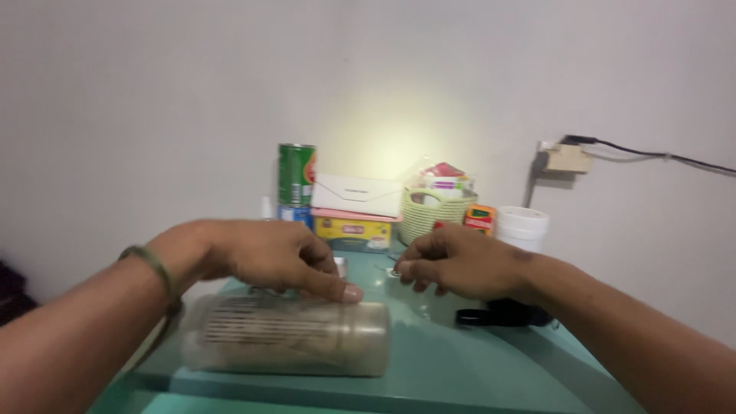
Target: Wiping the top surface of a mini-fridge and organizing various small items.
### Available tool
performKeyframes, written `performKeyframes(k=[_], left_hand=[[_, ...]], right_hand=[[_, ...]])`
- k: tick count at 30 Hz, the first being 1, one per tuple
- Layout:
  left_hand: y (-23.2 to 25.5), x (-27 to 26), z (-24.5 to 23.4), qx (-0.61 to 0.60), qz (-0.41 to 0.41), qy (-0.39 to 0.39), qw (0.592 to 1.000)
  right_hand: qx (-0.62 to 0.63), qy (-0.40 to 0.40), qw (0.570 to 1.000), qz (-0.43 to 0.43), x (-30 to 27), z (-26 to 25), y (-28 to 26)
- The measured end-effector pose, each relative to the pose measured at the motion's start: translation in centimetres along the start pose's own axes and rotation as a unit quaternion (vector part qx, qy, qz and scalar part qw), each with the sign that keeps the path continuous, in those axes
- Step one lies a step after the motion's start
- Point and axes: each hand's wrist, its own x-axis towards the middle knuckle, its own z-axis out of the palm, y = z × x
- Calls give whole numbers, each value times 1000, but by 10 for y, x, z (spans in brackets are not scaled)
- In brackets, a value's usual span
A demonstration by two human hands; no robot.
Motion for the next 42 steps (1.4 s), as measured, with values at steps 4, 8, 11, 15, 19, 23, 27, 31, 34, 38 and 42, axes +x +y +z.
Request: performKeyframes(k=[4, 8, 11, 15, 19, 23, 27, 31, 34, 38, 42], left_hand=[[-2, -47, 5, -18, -10, 1, 1000], [-15, -57, 10, 14, -13, -9, 1000], [-24, -61, 13, 19, 13, 1, 1000], [-26, -69, 18, 11, 21, 20, 1000], [-33, -72, 22, 36, 34, 89, 995], [-34, -81, 35, 29, 12, 165, 986], [-28, -95, 41, 52, -10, 173, 983], [-40, -89, 44, 91, 20, 178, 980], [-39, -91, 41, 108, 53, 195, 973], [-39, -92, 39, 84, 42, 166, 982], [-44, -84, 36, 75, 44, 152, 985]], right_hand=[[55, -90, 994, -11, -19, 17, -40], [87, -98, 989, 75, -30, 32, -64], [65, -90, 991, 78, -42, 39, -74], [68, -75, 995, 17, -57, 47, -83], [22, -36, 997, 67, -65, 48, -93], [5, 9, 996, 89, -70, 56, -88], [23, 75, 990, 120, -84, 68, -89], [65, 101, 986, 119, -96, 81, -91], [100, 108, 984, 96, -99, 83, -89], [119, 124, 977, 124, -103, 77, -76], [36, 215, 946, 241, -95, 45, -31]])
